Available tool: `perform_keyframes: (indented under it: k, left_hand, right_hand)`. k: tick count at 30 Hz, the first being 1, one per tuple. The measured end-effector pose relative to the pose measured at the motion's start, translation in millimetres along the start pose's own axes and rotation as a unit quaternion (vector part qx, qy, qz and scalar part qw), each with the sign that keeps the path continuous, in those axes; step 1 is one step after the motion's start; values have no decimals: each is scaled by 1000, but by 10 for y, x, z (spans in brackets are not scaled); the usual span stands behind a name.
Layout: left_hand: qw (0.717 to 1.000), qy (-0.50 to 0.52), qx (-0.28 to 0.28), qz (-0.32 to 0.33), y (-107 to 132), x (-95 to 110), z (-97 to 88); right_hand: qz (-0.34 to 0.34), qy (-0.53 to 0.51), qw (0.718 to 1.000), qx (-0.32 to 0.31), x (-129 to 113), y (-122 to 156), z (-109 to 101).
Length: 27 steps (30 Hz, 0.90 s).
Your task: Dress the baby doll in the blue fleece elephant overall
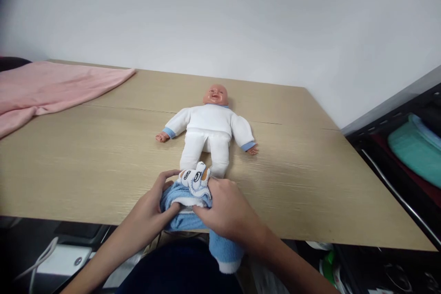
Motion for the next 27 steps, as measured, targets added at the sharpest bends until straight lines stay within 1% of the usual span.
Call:
perform_keyframes:
  k: [4, 7, 9, 11, 14, 17, 19, 22, 24, 27]
  left_hand:
    - [997, -64, -17, -35, 48, -90, -6]
    - [990, -128, -22, -48, 42, -124, -3]
    - [987, -153, -24, -28, 29, -115, -6]
    - [986, -166, -20, 7, 16, -108, -24]
    - [983, -175, -17, 55, -11, -146, -42]
    - [981, -161, 4, 106, -29, -211, -45]
    - [984, -133, 15, 119, -36, -273, -33]
    - [992, -74, 19, 102, -41, -369, -13]
    - [994, -48, 25, 92, -38, -392, -14]
    - [995, -14, 14, 95, -49, -368, 1]
  right_hand:
    - [6, 34, 999, -26, -82, 17, 153]
    - [27, 71, 997, -22, -115, 3, 233]
    - [40, 84, 996, -15, -134, 5, 250]
    - [42, 86, 995, -9, -151, 11, 251]
    - [30, 79, 996, -13, -173, 11, 256]
    - [19, 79, 997, -17, -181, 4, 274]
    - [11, 74, 997, -16, -179, 4, 288]
    - [24, 74, 997, -7, -138, 16, 295]
    - [33, 73, 997, -2, -93, 18, 294]
    - [11, 41, 999, 8, -43, -1, 289]
Point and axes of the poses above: each hand's wrist, its own y-axis away from the middle knuckle, its own z-axis out of the palm, x = y × z, the point moved 6 cm from there along -y, towards the middle knuckle, and after that the axes turned 13 degrees about -x, right-handed, at the moved point
